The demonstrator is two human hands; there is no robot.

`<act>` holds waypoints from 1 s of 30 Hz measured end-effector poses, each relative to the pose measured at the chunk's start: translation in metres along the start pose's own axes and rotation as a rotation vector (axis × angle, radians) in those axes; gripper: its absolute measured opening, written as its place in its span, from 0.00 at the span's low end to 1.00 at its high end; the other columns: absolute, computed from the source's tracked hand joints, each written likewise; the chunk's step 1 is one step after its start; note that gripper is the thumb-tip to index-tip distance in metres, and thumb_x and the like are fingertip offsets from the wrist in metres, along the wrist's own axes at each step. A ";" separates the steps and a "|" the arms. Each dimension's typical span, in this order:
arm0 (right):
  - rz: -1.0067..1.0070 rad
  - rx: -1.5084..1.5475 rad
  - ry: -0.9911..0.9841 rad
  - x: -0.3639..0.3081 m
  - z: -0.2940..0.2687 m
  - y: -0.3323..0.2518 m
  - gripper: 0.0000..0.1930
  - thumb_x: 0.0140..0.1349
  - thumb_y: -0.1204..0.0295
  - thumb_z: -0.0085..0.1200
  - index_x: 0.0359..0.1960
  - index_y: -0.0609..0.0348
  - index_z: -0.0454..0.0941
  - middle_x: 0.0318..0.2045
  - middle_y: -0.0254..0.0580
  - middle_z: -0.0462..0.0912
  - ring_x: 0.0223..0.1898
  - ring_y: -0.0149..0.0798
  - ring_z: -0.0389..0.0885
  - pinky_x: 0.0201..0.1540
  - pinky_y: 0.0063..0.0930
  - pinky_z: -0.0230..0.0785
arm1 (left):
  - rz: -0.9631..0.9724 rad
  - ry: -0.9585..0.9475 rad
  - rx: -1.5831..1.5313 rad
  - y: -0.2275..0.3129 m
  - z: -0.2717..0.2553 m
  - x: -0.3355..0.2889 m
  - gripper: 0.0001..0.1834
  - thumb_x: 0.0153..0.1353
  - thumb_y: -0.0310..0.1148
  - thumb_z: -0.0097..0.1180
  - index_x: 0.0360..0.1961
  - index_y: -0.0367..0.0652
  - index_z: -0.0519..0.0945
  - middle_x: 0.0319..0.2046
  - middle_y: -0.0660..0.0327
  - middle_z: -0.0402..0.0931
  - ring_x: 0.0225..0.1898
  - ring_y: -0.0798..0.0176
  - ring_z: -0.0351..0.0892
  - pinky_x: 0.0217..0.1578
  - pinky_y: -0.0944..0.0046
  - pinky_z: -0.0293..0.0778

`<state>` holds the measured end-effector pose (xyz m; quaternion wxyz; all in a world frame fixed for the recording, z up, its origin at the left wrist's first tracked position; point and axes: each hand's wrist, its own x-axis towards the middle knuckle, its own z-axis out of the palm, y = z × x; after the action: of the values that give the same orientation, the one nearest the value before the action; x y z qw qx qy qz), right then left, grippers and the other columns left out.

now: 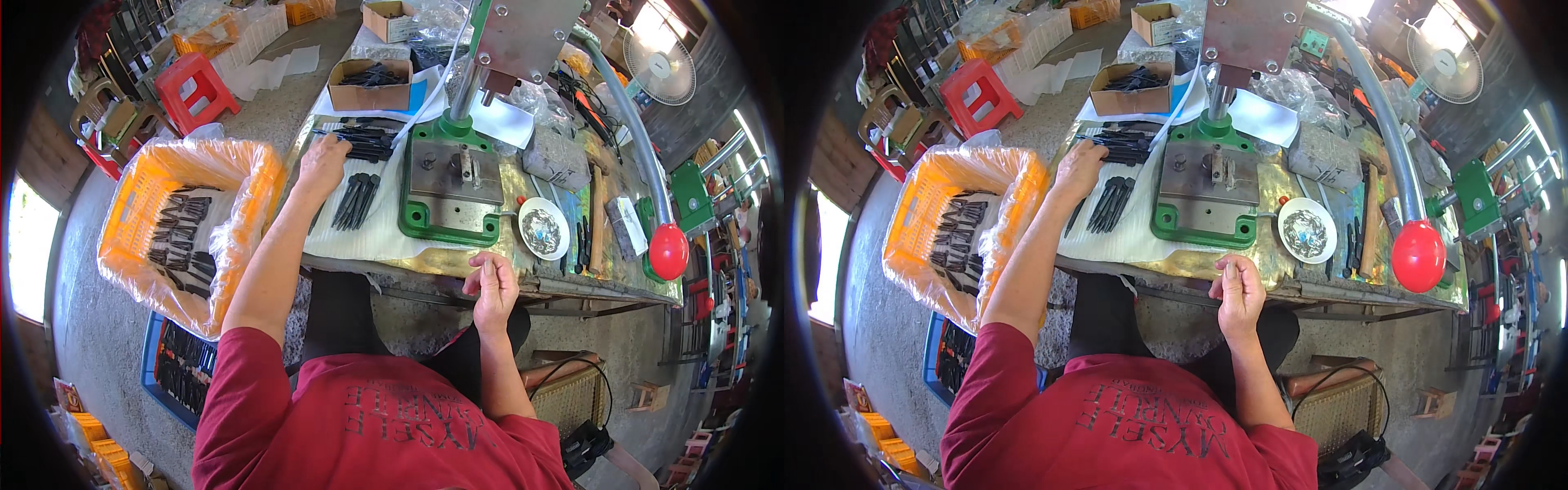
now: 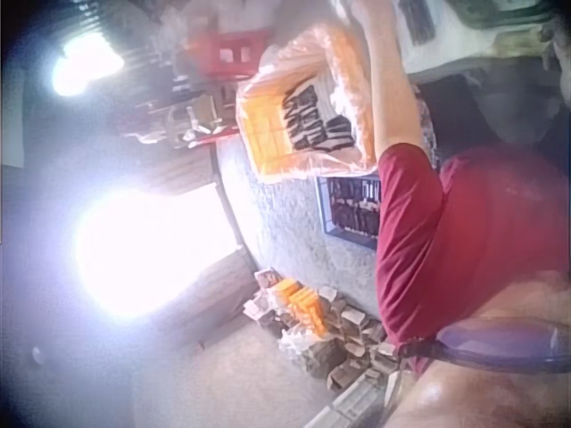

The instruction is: The person attaches small metal rings onto black components by hand, positions each component under a press machine, and pulls down the lever.

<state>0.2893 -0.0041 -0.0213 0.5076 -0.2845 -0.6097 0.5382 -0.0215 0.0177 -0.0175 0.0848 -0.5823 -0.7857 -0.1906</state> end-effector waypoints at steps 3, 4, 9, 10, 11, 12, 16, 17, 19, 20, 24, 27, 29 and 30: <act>0.009 -0.013 0.006 0.000 -0.001 0.001 0.10 0.60 0.68 0.37 0.31 0.62 0.67 0.23 0.33 0.71 0.14 0.22 0.65 0.16 0.13 0.53 | -0.021 -0.031 -0.010 0.003 0.004 0.003 0.11 0.47 0.26 0.43 0.32 0.45 0.74 0.34 0.55 0.68 0.41 0.53 0.67 0.39 0.59 0.66; 0.017 -0.014 0.009 0.000 -0.001 0.001 0.10 0.60 0.68 0.37 0.31 0.62 0.68 0.23 0.33 0.71 0.14 0.22 0.65 0.16 0.13 0.53 | -0.021 -0.033 -0.011 0.002 0.005 0.004 0.11 0.47 0.26 0.43 0.32 0.45 0.74 0.34 0.55 0.68 0.41 0.53 0.67 0.39 0.59 0.66; 0.018 -0.014 0.010 0.000 0.001 -0.001 0.10 0.60 0.68 0.37 0.31 0.62 0.68 0.23 0.33 0.71 0.14 0.22 0.65 0.17 0.13 0.53 | 0.029 -0.019 0.051 0.006 0.001 0.002 0.08 0.47 0.25 0.41 0.29 0.43 0.72 0.33 0.55 0.68 0.40 0.53 0.67 0.38 0.58 0.66; 0.016 -0.014 0.010 -0.001 0.002 -0.001 0.10 0.60 0.68 0.37 0.30 0.62 0.68 0.22 0.33 0.71 0.14 0.22 0.65 0.17 0.13 0.53 | 0.031 -0.019 0.051 0.004 0.000 0.001 0.08 0.47 0.25 0.41 0.29 0.43 0.72 0.33 0.55 0.68 0.40 0.53 0.67 0.38 0.58 0.66; 0.015 -0.014 0.014 -0.001 0.001 0.000 0.10 0.60 0.68 0.37 0.30 0.62 0.68 0.22 0.33 0.71 0.14 0.22 0.65 0.17 0.13 0.53 | 0.050 0.004 0.039 0.001 -0.001 0.000 0.08 0.47 0.25 0.41 0.29 0.43 0.72 0.32 0.55 0.68 0.40 0.53 0.67 0.38 0.58 0.66; 0.026 -0.009 -0.003 -0.002 0.000 0.001 0.09 0.60 0.69 0.37 0.30 0.62 0.68 0.22 0.32 0.70 0.14 0.22 0.65 0.17 0.13 0.54 | 0.067 0.026 0.028 -0.003 -0.002 -0.002 0.07 0.47 0.25 0.41 0.28 0.43 0.71 0.31 0.55 0.68 0.40 0.52 0.67 0.37 0.58 0.66; 0.054 0.006 -0.029 -0.004 -0.001 0.001 0.09 0.60 0.70 0.38 0.30 0.63 0.68 0.22 0.32 0.70 0.15 0.21 0.65 0.17 0.13 0.56 | -0.112 -0.005 -0.236 0.012 -0.026 -0.015 0.07 0.47 0.27 0.47 0.30 0.40 0.71 0.28 0.53 0.73 0.34 0.50 0.71 0.34 0.57 0.66; 0.054 0.005 -0.019 -0.004 0.000 0.001 0.09 0.60 0.70 0.38 0.30 0.63 0.68 0.22 0.32 0.70 0.15 0.21 0.65 0.17 0.13 0.56 | -0.034 0.070 -0.384 0.012 -0.025 -0.019 0.11 0.46 0.28 0.51 0.33 0.38 0.72 0.25 0.56 0.74 0.27 0.57 0.74 0.29 0.61 0.68; 0.041 0.013 -0.031 -0.004 0.004 0.002 0.08 0.59 0.71 0.39 0.30 0.63 0.68 0.21 0.33 0.70 0.15 0.22 0.65 0.17 0.13 0.56 | -0.086 -0.004 -0.614 0.018 -0.022 -0.029 0.12 0.47 0.27 0.51 0.36 0.38 0.72 0.25 0.59 0.74 0.24 0.64 0.73 0.25 0.68 0.67; 0.043 0.013 -0.017 -0.004 0.005 0.002 0.08 0.59 0.71 0.39 0.30 0.63 0.68 0.21 0.33 0.70 0.15 0.22 0.65 0.17 0.13 0.56 | -0.147 -0.080 -0.837 0.025 -0.023 -0.034 0.13 0.49 0.26 0.51 0.38 0.37 0.72 0.24 0.63 0.74 0.22 0.71 0.72 0.20 0.74 0.66; 0.017 -0.021 -0.103 -0.004 0.010 0.007 0.08 0.59 0.70 0.40 0.34 0.62 0.67 0.25 0.33 0.71 0.16 0.21 0.65 0.18 0.12 0.56 | -0.294 -0.302 -1.535 0.067 -0.047 -0.060 0.13 0.50 0.28 0.53 0.38 0.36 0.72 0.23 0.63 0.74 0.18 0.76 0.70 0.18 0.80 0.66; 0.034 -0.013 -0.142 -0.004 0.021 0.005 0.07 0.58 0.72 0.41 0.33 0.63 0.68 0.19 0.32 0.68 0.17 0.22 0.65 0.18 0.15 0.58 | -0.363 -0.333 -1.730 0.085 -0.040 -0.075 0.11 0.49 0.29 0.54 0.35 0.38 0.72 0.24 0.61 0.74 0.17 0.75 0.70 0.18 0.79 0.68; 0.069 -0.007 -0.183 -0.005 0.025 0.006 0.07 0.58 0.72 0.41 0.32 0.63 0.68 0.18 0.32 0.67 0.17 0.22 0.64 0.18 0.16 0.58 | -0.374 -0.360 -1.799 0.097 -0.031 -0.083 0.10 0.50 0.29 0.54 0.34 0.38 0.73 0.24 0.60 0.75 0.18 0.75 0.71 0.18 0.79 0.69; 0.069 -0.014 -0.202 -0.005 0.027 0.005 0.07 0.58 0.72 0.41 0.32 0.63 0.67 0.17 0.32 0.66 0.17 0.23 0.64 0.18 0.16 0.58 | -0.388 -0.372 -1.866 0.102 -0.028 -0.087 0.09 0.50 0.29 0.53 0.33 0.39 0.73 0.24 0.59 0.75 0.18 0.74 0.71 0.18 0.78 0.69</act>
<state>0.2651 -0.0173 -0.0255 0.4227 -0.2532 -0.6514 0.5770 0.0998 -0.0444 -0.0022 -0.5696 -0.2966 -0.4018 -0.6528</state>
